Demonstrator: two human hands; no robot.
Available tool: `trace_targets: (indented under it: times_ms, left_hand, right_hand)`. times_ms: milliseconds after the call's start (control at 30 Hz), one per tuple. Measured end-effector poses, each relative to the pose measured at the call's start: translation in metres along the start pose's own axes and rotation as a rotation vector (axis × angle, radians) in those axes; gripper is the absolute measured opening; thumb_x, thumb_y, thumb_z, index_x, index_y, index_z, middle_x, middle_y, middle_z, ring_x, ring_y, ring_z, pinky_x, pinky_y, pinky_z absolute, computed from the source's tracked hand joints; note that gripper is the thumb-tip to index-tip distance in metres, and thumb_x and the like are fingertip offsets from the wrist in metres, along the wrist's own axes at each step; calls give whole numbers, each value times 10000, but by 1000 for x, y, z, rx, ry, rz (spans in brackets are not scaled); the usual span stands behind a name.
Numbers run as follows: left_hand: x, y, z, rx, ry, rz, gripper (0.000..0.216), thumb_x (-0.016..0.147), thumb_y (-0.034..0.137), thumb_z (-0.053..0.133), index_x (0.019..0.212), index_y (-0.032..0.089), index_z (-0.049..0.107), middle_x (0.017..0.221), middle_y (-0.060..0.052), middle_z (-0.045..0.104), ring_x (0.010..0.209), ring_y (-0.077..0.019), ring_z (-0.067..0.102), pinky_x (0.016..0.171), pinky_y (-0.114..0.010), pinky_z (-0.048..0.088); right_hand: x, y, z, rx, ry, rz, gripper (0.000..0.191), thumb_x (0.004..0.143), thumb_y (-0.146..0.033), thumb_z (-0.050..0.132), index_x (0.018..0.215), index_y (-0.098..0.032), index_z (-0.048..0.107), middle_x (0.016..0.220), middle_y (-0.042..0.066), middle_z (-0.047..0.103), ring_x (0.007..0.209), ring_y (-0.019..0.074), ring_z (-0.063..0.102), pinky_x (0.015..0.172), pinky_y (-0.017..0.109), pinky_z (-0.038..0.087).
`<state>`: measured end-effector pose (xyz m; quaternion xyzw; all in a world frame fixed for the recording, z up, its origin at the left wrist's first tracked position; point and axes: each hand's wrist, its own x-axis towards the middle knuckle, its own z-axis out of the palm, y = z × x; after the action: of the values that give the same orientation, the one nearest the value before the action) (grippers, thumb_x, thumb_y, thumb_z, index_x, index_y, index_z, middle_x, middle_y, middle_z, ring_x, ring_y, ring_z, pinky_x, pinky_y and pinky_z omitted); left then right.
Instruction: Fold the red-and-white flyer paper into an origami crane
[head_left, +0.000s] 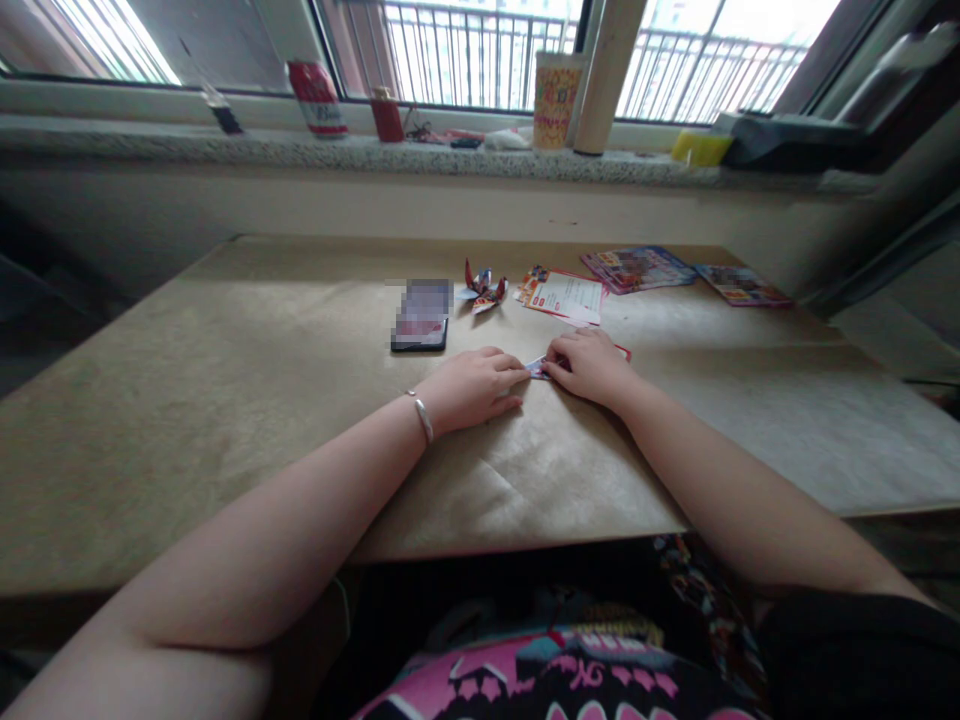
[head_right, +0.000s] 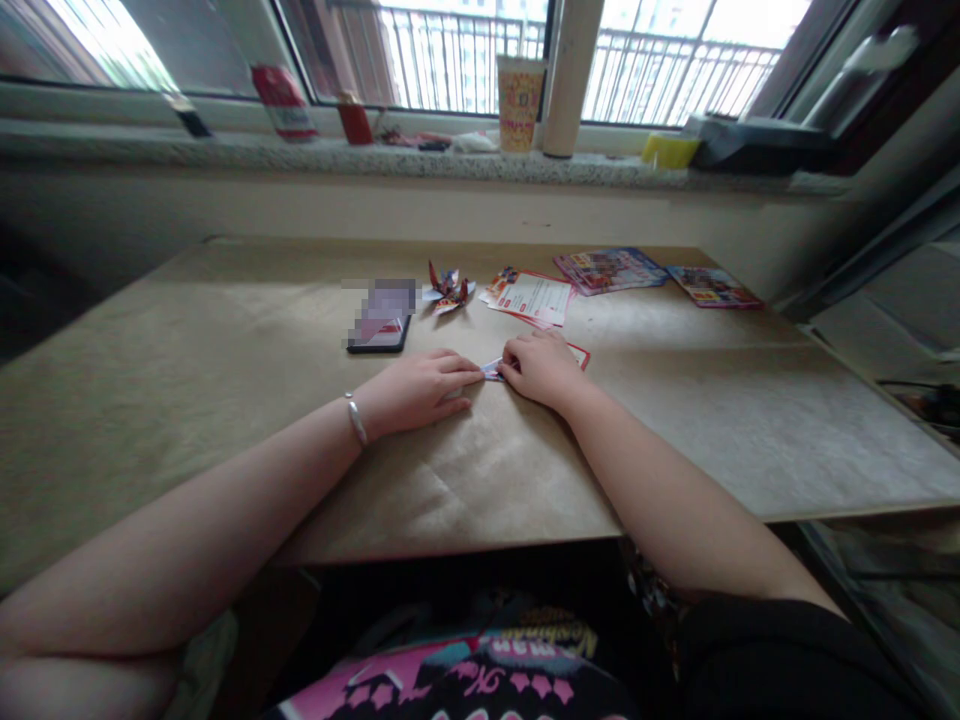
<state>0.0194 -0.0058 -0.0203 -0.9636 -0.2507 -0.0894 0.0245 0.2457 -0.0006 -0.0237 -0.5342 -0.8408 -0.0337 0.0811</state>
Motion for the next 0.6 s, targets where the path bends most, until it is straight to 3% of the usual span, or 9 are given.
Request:
trace_targets:
  times_ms: [200, 600]
  left_hand:
    - [0, 5, -5, 85, -30, -46, 332, 941, 364, 501, 1165, 172, 653, 1059, -98, 651, 941, -212, 613, 823, -336, 514]
    - [2, 11, -7, 136, -30, -97, 314, 925, 370, 521, 1134, 190, 672, 1018, -87, 655, 907, -217, 603, 785, -339, 498]
  right_hand:
    - [2, 2, 2, 71, -8, 57, 226, 871, -381, 557, 836, -189, 672, 861, 71, 724, 840, 232, 580, 721, 321, 340]
    - [4, -1, 4, 74, -34, 110, 192, 871, -354, 546, 847, -200, 658, 871, 80, 722, 877, 250, 573, 718, 324, 367]
